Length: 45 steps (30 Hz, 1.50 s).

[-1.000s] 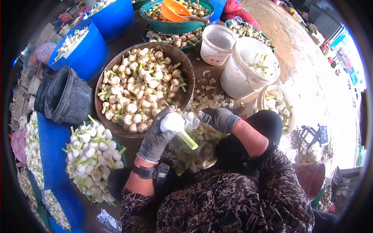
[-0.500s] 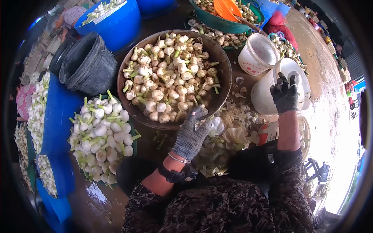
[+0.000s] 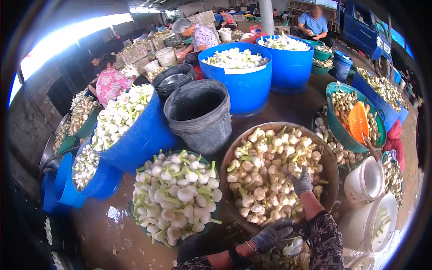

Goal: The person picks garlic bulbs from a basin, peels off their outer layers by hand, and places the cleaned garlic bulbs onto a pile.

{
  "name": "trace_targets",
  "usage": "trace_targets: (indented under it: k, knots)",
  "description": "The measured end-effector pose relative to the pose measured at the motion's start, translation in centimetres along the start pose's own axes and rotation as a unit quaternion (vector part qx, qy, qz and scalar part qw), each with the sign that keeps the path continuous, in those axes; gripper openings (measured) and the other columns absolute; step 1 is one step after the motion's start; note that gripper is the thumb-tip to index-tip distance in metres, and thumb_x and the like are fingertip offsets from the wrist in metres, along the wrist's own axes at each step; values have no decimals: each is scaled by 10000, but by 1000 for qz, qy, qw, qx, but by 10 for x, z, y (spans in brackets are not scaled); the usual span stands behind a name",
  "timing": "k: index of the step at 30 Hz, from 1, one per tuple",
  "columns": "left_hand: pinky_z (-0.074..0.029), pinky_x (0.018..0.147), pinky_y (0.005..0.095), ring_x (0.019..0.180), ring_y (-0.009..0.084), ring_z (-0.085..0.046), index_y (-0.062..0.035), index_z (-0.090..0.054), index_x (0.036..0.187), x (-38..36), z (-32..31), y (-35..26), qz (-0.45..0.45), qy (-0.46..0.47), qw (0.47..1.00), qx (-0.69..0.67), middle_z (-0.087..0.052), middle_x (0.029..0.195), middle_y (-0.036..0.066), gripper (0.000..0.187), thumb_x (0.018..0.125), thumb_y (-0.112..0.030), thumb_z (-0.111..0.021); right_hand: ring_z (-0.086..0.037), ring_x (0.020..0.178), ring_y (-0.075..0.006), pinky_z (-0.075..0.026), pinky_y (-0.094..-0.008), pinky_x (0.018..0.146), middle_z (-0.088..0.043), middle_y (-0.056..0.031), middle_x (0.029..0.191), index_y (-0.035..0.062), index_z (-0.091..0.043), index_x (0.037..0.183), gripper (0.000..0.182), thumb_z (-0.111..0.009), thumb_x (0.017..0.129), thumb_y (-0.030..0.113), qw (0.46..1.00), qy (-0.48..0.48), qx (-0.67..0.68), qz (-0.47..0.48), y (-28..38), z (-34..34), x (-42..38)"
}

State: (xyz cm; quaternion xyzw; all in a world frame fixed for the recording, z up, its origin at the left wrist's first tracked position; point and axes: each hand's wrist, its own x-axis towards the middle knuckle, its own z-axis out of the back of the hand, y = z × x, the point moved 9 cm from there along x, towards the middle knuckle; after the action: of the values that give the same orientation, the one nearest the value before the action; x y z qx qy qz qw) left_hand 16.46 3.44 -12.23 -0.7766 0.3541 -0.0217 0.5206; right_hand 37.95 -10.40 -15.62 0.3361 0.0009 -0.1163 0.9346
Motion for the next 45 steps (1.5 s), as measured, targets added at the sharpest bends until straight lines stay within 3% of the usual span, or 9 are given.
trace_targets:
  k: [8,9,10,11,14,18,19,21,45]
  knots:
    - [-367,1084,335,1286,185,-444,-32,-475,1329,1,15,-27,-221,-39,929,294,-479,1389,68,368,964,-47,-513,-557,1118,-374,-461,-429,948,-579,-218,1177,17,-519,1221,623,-777,713,269,999,15,3,50,-20,-39,4]
    - [-370,1090,373,1315,248,-416,-23,-484,1312,3,22,-24,-100,-49,955,276,-433,1428,92,406,909,-7,-530,-570,1086,-378,-469,-419,937,-593,-222,1157,15,-528,1210,606,-783,717,258,999,10,6,52,-5,-24,-14]
    - [-383,1082,402,1327,300,-393,-21,-477,1310,-16,15,-52,-297,-123,782,534,-418,1428,120,460,857,3,-545,-584,1074,-350,-475,-391,932,-597,-211,1166,11,-514,1239,601,-776,750,242,997,42,50,48,1,-11,-38]
    - [-423,1044,374,1289,259,-435,-22,-469,1312,-14,37,-53,-144,-164,960,174,-446,1389,116,417,899,-17,-530,-589,1074,-305,-477,-369,927,-590,-193,1192,2,-499,1267,601,-769,778,226,989,39,123,79,4,0,-59]
    - [-446,990,333,1209,163,-490,-51,-324,1446,-8,66,-25,-99,-270,950,-118,-472,1347,73,530,971,-145,-540,-577,1096,-245,-461,-342,951,-589,-159,1202,-9,-467,1310,669,-793,779,235,980,41,112,158,26,39,-125]
    - [-479,888,287,1045,124,-564,-53,-400,1394,10,42,11,-181,-64,948,252,-548,1205,48,435,992,-181,-505,-571,1059,-182,-463,-329,943,-598,-117,1176,11,-483,1298,556,-745,832,163,964,112,205,125,51,81,-199]
    - [-490,875,270,1024,116,-577,-48,-440,1361,-8,10,-3,29,-104,983,-147,-574,1184,49,404,986,-177,-519,-572,1059,-181,-464,-331,944,-602,-112,1169,15,-486,1298,544,-738,841,170,961,112,217,128,54,89,-213]
    - [-499,867,270,1024,114,-586,-46,-475,1335,-12,-18,-9,5,8,992,-122,-598,1174,55,381,981,-174,-531,-572,1068,-175,-466,-330,943,-603,-106,1166,18,-489,1299,540,-732,849,191,958,97,227,144,48,99,-233]
    - [-515,805,244,906,109,-605,6,-560,1173,-23,-61,-10,-143,-124,975,118,-631,1051,55,274,908,-38,-614,-625,754,-343,-508,-420,661,-637,-147,820,54,-599,847,134,-665,802,162,974,-172,-27,144,7,160,-275]
